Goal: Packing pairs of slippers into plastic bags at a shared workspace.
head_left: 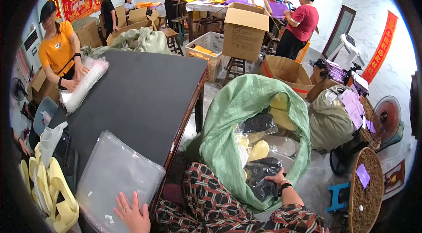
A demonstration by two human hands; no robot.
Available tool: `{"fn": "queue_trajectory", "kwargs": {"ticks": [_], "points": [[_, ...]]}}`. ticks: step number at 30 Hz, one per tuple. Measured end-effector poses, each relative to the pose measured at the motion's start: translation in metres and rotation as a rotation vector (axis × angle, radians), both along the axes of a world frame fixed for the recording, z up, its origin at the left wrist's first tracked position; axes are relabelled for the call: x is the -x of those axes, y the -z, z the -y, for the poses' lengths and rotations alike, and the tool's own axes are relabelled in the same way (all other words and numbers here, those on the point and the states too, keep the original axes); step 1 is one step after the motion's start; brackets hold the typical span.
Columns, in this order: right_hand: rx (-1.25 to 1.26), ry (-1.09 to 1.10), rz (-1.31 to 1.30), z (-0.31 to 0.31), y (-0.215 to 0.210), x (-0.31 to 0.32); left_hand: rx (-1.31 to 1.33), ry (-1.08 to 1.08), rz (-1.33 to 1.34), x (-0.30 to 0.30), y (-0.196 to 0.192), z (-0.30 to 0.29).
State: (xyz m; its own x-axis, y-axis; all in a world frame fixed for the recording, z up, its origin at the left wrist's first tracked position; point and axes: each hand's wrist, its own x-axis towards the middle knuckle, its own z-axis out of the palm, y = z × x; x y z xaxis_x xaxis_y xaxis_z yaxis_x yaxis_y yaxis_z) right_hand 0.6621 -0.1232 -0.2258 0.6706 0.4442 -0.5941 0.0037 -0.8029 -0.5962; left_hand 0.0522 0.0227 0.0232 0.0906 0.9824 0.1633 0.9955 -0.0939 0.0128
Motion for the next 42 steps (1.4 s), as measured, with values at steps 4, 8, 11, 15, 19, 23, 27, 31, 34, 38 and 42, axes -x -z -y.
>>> {"fn": "queue_trajectory", "kwargs": {"ticks": [4,8,11,15,19,23,27,31,34,38,42], "points": [[0.008,-0.046,0.184,0.015,0.013,-0.007,-0.016,0.024,0.021,-0.003,0.004,-0.004],[-0.028,-0.083,0.17,-0.006,0.0,0.018,-0.015,-0.018,0.001,0.007,-0.002,0.005],[-0.047,-0.045,0.162,0.006,0.011,0.011,-0.009,-0.002,0.017,0.004,-0.002,0.002],[-0.132,-0.088,0.312,0.02,0.025,0.002,-0.007,0.012,0.036,0.001,0.001,0.0],[-0.058,-0.107,0.306,0.004,-0.003,0.015,-0.013,-0.004,0.014,0.004,0.001,0.002],[-0.082,-0.194,0.35,-0.003,-0.029,0.019,-0.005,-0.012,0.024,0.004,-0.001,0.001],[-0.1,-0.183,0.346,0.0,-0.041,0.017,0.027,-0.013,0.028,0.002,-0.007,0.002],[-0.101,-0.194,0.396,0.006,-0.053,0.009,0.009,-0.007,0.024,0.002,-0.006,0.001],[-0.148,-0.18,0.442,0.017,-0.07,-0.003,0.009,0.002,0.036,0.003,-0.008,0.004],[-0.229,-0.199,0.55,0.042,-0.088,-0.043,0.036,0.019,0.066,-0.002,-0.007,0.001],[-0.203,-0.171,0.545,0.013,-0.149,-0.032,-0.068,-0.026,-0.057,0.001,-0.015,0.013]]}}
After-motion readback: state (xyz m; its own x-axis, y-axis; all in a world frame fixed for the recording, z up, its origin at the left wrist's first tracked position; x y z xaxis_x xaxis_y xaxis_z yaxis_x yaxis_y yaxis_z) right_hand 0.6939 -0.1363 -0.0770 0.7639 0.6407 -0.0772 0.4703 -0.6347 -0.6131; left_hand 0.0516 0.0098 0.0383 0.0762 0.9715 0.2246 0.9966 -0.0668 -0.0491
